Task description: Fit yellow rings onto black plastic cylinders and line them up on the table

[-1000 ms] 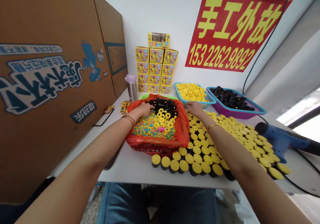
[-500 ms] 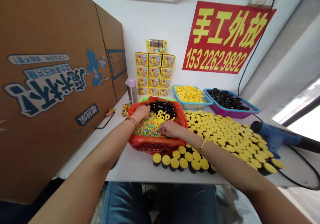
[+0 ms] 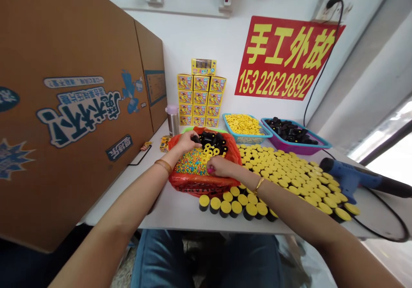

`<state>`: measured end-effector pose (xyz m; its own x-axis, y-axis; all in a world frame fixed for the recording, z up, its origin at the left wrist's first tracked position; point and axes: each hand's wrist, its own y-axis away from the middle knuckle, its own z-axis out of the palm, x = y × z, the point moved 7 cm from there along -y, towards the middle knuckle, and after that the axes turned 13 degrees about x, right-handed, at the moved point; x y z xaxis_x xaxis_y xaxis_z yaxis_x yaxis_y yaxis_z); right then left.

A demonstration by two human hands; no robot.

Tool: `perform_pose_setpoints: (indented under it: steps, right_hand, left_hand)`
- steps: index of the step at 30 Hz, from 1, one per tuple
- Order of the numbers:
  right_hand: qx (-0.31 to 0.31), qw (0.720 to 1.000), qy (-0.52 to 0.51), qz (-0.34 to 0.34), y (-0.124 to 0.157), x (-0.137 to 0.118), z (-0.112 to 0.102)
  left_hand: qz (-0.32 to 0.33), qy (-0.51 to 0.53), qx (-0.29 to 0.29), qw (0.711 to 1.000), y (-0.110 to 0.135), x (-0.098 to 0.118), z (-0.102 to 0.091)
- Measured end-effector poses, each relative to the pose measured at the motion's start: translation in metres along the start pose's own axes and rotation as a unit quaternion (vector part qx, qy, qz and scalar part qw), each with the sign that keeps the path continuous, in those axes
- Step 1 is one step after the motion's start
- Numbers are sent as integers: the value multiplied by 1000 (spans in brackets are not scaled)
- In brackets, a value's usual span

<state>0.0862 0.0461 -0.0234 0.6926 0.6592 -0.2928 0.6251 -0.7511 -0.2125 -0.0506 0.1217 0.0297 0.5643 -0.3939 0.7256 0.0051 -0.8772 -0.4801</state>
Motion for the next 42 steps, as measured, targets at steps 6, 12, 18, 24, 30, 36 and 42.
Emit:
perform_pose_setpoints:
  steps: [6, 12, 18, 24, 30, 36, 42]
  right_hand:
    - [92, 992, -77, 23, -16, -3, 2]
    - [41, 949, -310, 39, -24, -8, 6]
    - [135, 869, -461, 123, -15, 19, -28]
    - [187, 918, -340, 85, -10, 21, -57]
    - [176, 983, 8, -49, -11, -20, -76]
    - [111, 957, 239, -118, -16, -51, -77]
    - [157, 966, 185, -85, -13, -34, -87]
  left_hand:
    - [54, -97, 0, 994, 33, 12, -6]
    - [-66, 102, 38, 992, 46, -5, -7]
    - [-107, 197, 4, 974, 55, -2, 0]
    - [-97, 224, -84, 966, 62, 10, 15]
    - [-116, 229, -107, 961, 66, 10, 17]
    - [-130, 244, -127, 953, 68, 9, 19]
    - [-160, 261, -130, 943, 68, 5, 20]
